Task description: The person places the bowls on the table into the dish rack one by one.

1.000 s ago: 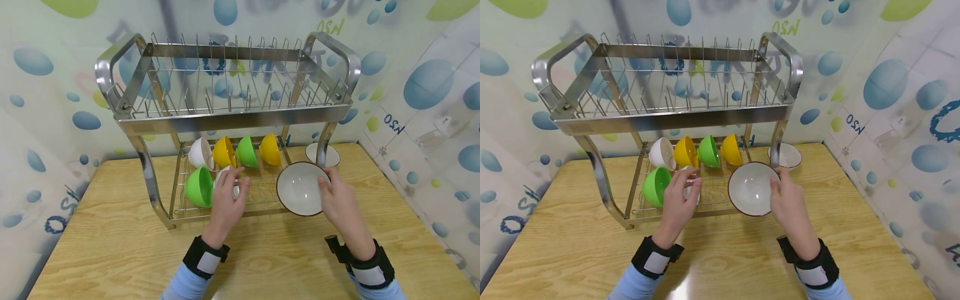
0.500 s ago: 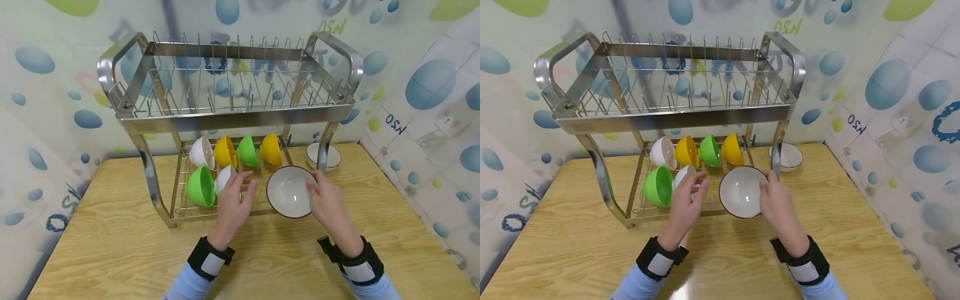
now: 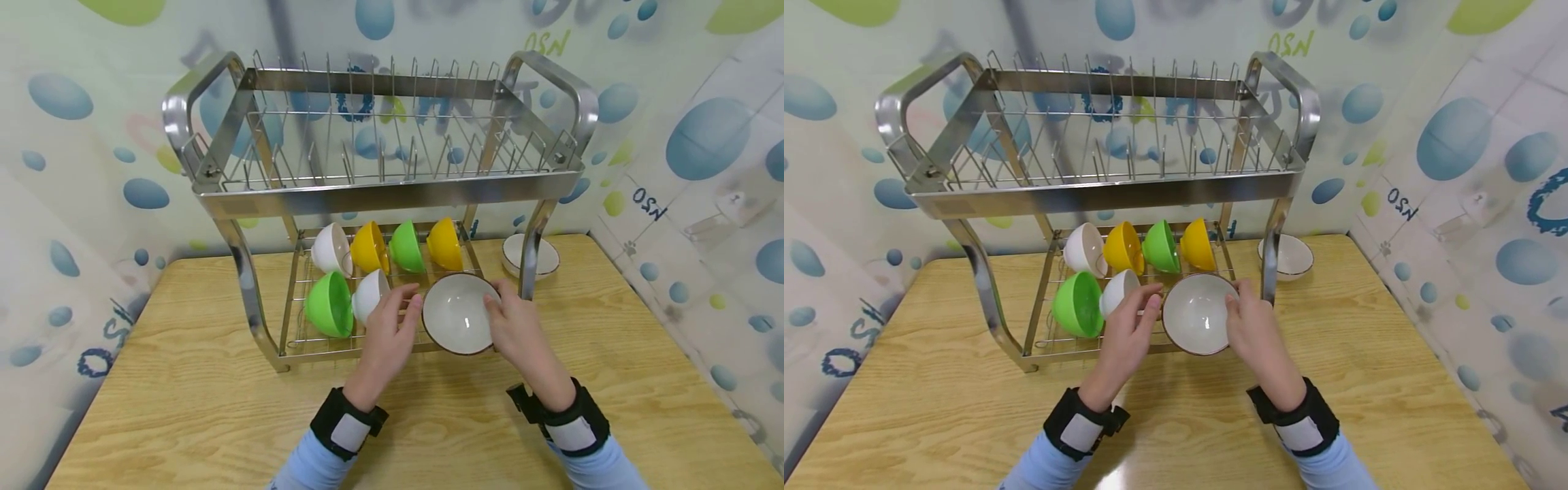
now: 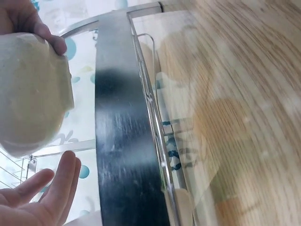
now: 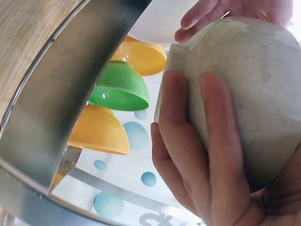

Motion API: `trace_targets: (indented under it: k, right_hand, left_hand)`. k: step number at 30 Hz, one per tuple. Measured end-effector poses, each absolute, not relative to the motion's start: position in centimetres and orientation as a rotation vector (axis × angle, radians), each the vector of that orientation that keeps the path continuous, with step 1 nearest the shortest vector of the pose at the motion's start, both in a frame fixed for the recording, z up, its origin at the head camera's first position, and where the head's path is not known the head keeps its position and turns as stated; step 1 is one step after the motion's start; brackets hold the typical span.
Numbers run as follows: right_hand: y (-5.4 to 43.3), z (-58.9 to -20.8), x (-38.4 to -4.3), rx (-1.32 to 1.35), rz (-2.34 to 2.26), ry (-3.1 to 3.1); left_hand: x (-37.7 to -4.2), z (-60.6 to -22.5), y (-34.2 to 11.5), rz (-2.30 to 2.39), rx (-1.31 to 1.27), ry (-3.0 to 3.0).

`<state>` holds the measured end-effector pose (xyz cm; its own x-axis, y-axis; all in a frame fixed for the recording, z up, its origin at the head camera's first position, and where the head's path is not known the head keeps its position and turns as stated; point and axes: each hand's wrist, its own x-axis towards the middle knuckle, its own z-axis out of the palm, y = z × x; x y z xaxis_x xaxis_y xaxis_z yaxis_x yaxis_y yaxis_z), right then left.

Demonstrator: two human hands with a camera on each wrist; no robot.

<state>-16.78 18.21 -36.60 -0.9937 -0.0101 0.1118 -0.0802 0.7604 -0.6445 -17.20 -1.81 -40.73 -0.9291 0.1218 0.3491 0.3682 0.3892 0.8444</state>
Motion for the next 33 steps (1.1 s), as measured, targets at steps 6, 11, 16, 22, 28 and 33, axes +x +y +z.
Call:
trace_targets:
  k: [6, 11, 16, 22, 28, 33]
  right_hand:
    - [17.7, -36.7, -17.1, 0.105, 1.087, -2.881]
    - [17.2, -36.5, -17.2, 0.126, 1.114, -2.866]
    - [16.6, -36.3, -17.3, 0.094, 1.143, -2.892]
    - [16.2, -36.2, -17.4, 0.081, 1.206, -2.918]
    - [16.0, -36.2, -17.4, 0.138, 1.220, -2.927]
    - [16.0, -36.3, -17.4, 0.175, 1.232, -2.921]
  left_hand:
    - [-17.3, -40.8, -1.8, -1.701, -0.380, -2.427]
    - [-17.1, -40.6, -1.9, -1.765, -0.358, -2.422]
    - [-17.0, -40.5, -2.1, -1.829, -0.322, -2.425]
    - [-17.1, -40.7, -2.3, -1.953, -0.279, -2.408]
    - [-17.4, -40.7, -2.6, -2.056, -0.253, -2.390]
    - [-17.5, -40.5, -2.7, -2.239, -0.271, -2.322]
